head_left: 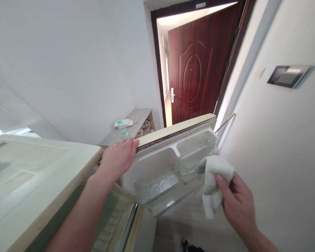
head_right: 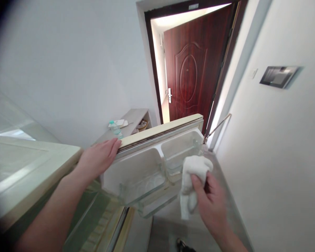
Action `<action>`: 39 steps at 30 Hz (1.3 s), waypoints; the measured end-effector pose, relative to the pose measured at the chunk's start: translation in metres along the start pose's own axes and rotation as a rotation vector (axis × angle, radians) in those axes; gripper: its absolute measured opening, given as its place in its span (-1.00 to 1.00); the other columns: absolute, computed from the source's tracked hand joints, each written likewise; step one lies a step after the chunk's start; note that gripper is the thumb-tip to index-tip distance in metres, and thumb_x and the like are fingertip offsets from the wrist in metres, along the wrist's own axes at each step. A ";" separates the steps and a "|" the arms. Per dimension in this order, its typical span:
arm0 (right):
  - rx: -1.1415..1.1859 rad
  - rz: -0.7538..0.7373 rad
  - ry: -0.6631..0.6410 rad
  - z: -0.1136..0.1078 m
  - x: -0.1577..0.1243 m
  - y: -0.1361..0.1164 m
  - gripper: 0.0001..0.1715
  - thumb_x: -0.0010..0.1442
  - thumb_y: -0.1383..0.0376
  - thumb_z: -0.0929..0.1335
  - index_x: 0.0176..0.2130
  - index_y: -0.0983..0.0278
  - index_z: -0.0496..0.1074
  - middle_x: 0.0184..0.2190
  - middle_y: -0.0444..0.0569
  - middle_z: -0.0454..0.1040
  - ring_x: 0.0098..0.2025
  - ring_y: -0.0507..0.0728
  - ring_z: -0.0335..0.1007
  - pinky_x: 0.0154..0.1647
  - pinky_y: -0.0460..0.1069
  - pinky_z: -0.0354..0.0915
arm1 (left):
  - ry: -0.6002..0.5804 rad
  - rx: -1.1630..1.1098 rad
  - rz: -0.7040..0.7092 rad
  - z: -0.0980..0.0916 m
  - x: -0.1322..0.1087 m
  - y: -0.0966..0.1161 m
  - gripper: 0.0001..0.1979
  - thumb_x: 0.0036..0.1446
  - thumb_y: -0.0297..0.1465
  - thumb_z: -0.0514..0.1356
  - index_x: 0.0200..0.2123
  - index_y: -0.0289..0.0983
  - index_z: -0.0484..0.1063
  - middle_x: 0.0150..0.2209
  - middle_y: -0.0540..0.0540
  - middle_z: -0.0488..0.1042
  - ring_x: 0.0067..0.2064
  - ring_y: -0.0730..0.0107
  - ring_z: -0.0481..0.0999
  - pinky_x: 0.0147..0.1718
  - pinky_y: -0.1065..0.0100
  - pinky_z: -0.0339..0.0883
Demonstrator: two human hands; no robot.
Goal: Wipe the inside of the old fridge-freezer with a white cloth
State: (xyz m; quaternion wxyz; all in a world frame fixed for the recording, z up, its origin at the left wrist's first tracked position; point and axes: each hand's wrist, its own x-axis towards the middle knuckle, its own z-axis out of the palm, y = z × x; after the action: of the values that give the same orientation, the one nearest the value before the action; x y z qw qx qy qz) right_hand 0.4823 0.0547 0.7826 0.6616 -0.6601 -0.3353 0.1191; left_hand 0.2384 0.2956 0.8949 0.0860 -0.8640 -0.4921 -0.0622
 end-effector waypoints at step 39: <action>-0.600 -1.319 -0.585 0.178 0.033 -0.078 -0.87 0.40 0.35 0.32 -0.18 0.31 0.48 -0.16 0.02 0.54 -0.04 0.17 0.35 0.05 0.06 0.28 | -0.130 -0.382 0.014 -0.013 0.013 -0.006 -0.25 0.33 0.09 -0.26 -0.34 -0.23 0.58 -0.27 -0.26 0.62 -0.19 0.01 0.57 -0.27 0.22 0.23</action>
State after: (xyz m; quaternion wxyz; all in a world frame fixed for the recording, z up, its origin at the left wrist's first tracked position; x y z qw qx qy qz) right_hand 0.3779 0.2077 0.8488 0.2734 -0.4169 -0.8371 -0.2254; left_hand 0.2399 0.3068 0.9102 -0.1110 -0.8702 -0.4700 -0.0977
